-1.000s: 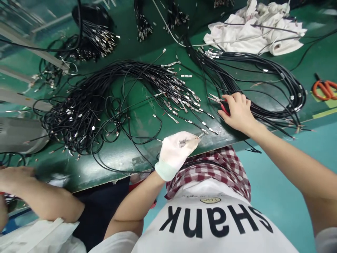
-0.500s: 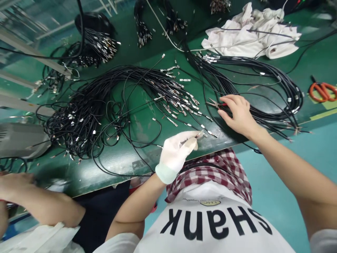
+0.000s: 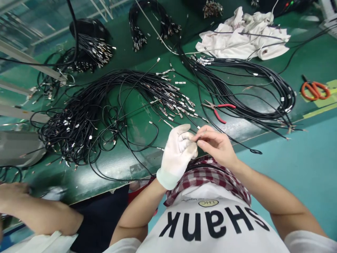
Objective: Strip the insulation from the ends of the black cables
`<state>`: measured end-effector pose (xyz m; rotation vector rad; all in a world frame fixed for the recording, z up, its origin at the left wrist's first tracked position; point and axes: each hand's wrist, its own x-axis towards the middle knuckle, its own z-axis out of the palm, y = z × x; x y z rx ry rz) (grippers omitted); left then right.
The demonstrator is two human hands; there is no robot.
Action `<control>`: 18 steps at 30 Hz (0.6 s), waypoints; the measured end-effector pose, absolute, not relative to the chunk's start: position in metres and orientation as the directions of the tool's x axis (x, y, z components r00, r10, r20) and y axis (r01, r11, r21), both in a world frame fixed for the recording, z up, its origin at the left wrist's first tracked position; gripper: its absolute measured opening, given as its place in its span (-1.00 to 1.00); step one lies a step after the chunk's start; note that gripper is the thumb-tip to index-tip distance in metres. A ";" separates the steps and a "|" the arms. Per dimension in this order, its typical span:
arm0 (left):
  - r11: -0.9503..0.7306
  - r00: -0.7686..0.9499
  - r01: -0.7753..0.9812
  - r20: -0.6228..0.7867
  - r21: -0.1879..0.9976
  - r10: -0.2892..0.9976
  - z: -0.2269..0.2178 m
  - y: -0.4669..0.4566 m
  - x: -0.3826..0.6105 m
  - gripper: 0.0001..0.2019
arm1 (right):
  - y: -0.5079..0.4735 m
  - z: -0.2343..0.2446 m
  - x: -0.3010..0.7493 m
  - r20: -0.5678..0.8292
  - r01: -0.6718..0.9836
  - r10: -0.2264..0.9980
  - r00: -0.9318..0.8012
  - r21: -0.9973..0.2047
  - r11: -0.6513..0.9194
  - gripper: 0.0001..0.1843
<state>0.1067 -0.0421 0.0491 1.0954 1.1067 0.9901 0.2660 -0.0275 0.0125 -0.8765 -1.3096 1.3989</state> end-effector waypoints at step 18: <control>-0.138 0.242 0.686 -0.045 0.714 0.969 0.040 -0.066 0.104 -0.77 | -0.042 0.013 0.245 -0.106 -0.497 0.986 0.129 -0.867 -0.029 -0.78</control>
